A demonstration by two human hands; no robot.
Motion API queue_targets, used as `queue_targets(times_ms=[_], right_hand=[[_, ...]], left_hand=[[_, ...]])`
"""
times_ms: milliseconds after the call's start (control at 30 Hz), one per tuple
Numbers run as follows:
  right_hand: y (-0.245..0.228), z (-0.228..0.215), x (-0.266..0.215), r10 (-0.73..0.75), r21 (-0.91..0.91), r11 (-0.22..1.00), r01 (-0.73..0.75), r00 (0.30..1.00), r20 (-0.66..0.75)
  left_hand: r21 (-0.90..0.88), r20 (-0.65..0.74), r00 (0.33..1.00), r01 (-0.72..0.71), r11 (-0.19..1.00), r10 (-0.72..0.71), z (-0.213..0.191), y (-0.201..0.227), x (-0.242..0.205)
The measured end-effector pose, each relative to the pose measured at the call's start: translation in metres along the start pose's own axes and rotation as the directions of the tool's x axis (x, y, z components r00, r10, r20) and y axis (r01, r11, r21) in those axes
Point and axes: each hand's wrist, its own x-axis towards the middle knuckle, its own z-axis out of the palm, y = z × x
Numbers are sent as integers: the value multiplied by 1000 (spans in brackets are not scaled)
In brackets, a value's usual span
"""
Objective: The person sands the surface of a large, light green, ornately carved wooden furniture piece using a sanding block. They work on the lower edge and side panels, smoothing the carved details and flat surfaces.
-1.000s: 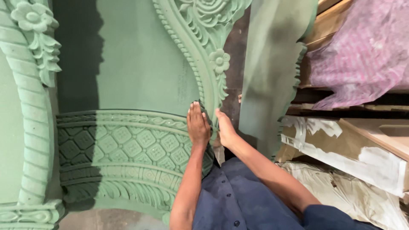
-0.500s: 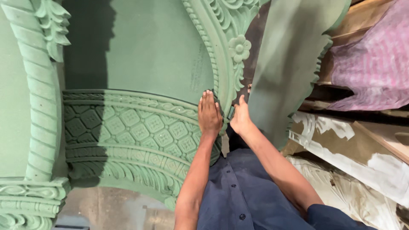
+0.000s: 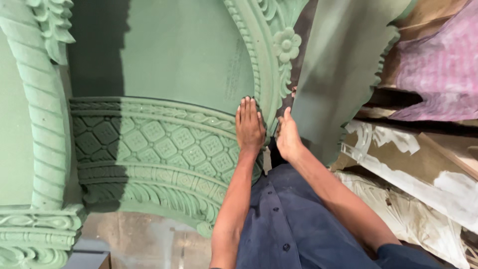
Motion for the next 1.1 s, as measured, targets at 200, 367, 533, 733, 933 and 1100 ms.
queue_targets(times_ms=[200, 367, 533, 733, 933, 1100], right_hand=[[1, 3, 4, -34, 157, 987, 20, 995, 91], [-13, 17, -12, -55, 89, 994, 57, 998, -25], [-15, 31, -40, -201, 105, 975, 195, 978, 52], [-2, 21, -40, -271, -66, 960, 273, 962, 48], [-7, 25, -25, -236, -134, 960, 247, 967, 94], [-14, 20, -30, -193, -111, 974, 198, 980, 49]], left_hand=[[45, 41, 999, -5, 999, 3, 3, 2, 3], [33, 27, 999, -22, 999, 22, 3, 3, 2], [51, 51, 999, -19, 999, 17, 2, 1, 2], [45, 30, 999, -29, 999, 27, 4, 3, -1], [104, 60, 998, -20, 994, 14, 7, -4, 2], [82, 49, 999, -27, 996, 23, 9, 0, 2]])
